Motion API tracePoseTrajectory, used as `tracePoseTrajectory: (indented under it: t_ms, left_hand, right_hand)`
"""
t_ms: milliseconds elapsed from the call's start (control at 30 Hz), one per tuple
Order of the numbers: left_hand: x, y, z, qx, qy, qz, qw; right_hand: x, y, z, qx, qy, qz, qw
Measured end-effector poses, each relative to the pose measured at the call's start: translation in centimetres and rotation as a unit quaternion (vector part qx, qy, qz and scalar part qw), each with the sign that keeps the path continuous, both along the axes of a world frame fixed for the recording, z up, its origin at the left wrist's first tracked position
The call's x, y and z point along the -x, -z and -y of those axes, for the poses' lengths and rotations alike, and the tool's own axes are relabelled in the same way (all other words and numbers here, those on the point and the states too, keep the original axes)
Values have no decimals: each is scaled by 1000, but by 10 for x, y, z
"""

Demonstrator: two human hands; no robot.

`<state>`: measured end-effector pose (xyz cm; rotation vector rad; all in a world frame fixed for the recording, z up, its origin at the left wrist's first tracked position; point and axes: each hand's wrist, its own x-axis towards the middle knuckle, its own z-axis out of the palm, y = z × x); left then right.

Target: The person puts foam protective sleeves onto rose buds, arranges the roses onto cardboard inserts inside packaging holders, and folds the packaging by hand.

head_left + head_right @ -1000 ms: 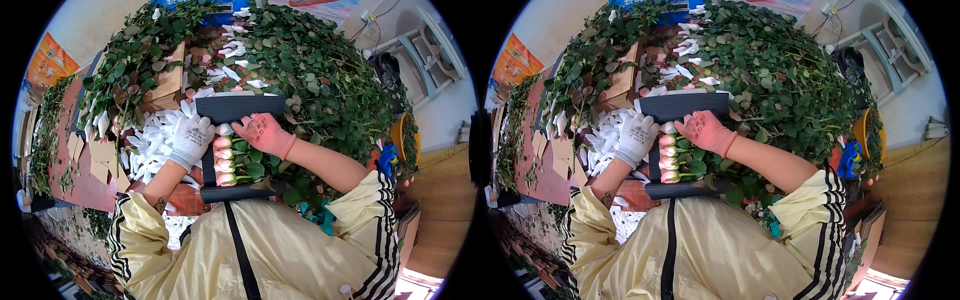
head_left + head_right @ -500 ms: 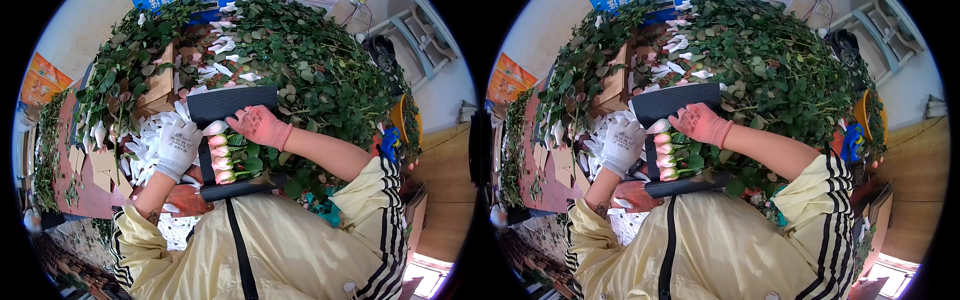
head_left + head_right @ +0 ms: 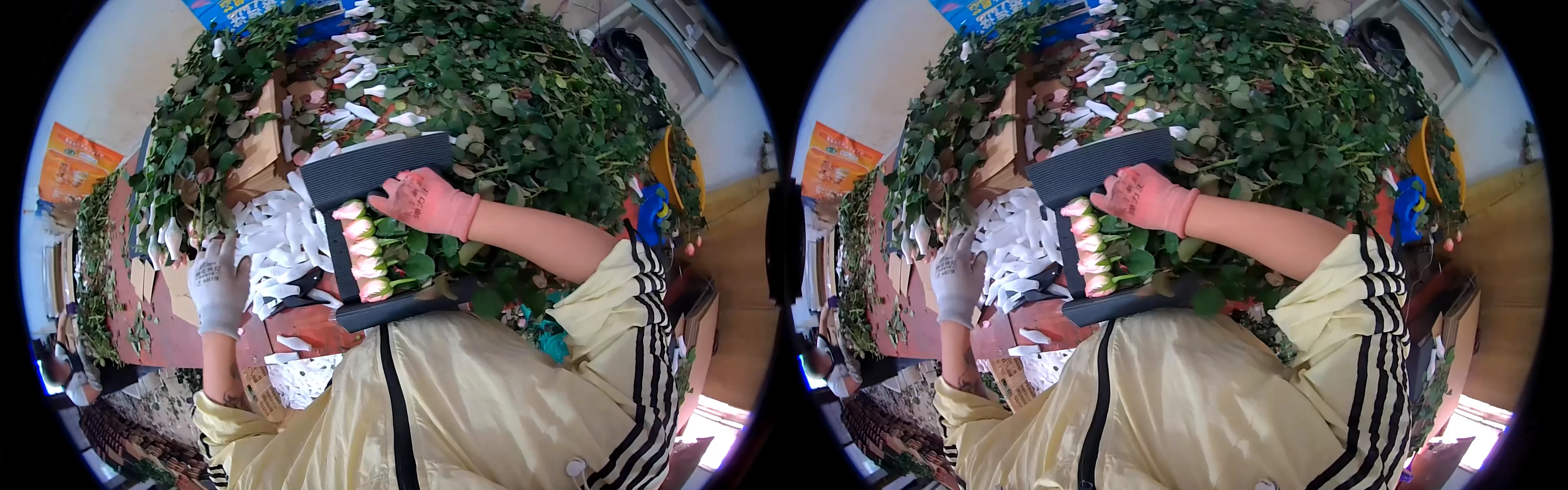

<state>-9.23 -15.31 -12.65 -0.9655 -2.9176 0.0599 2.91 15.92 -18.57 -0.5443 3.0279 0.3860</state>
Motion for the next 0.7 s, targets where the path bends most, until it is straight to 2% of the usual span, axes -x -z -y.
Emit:
tracePoseTrajectory:
  t_ms: [33,67,100,167,200,233,267,367,467,533,567,600,633,667,700]
  left_hand:
    - [-6,6,0,-75,69,-46,994]
    - [-21,4,-12,-123,128,-44,983]
    - [-40,-3,-34,-155,176,22,972]
    - [-79,-17,-79,-211,258,171,927]
    - [-89,11,-90,-132,265,116,948]
    - [-94,17,-102,-63,267,141,951]
    - [-99,35,-104,-70,253,131,956]
    - [-101,41,-104,-68,226,156,959]
    - [-99,45,-101,-79,232,158,957]
    - [-99,47,-101,-82,228,159,957]
    - [-99,47,-101,-82,226,159,957]
    - [-98,48,-101,-83,225,159,958]
    - [-94,53,-100,-90,230,168,954]
    - [-86,48,-101,-101,252,158,949]
    - [-72,53,-95,-197,252,243,916]
  right_hand:
    - [-1,6,-2,28,-9,-22,999]
    - [-1,13,-5,55,-20,-42,997]
    - [1,25,-10,75,-60,-103,990]
    - [0,21,-8,67,-59,-116,989]
    - [-3,17,-6,59,-49,-128,989]
    - [-4,10,-4,60,-44,-132,988]
    - [-4,8,-4,58,-56,-135,988]
    - [-4,5,-5,51,-17,-58,997]
    - [-7,17,-11,34,-41,-123,991]
    - [-3,35,-19,-193,-103,-184,958]
    - [-3,8,-7,-86,-47,-79,992]
    - [-3,-14,0,23,11,28,999]
    - [-1,-27,1,23,12,30,999]
    - [3,-38,-1,29,9,80,996]
    - [3,-41,-2,35,4,133,990]
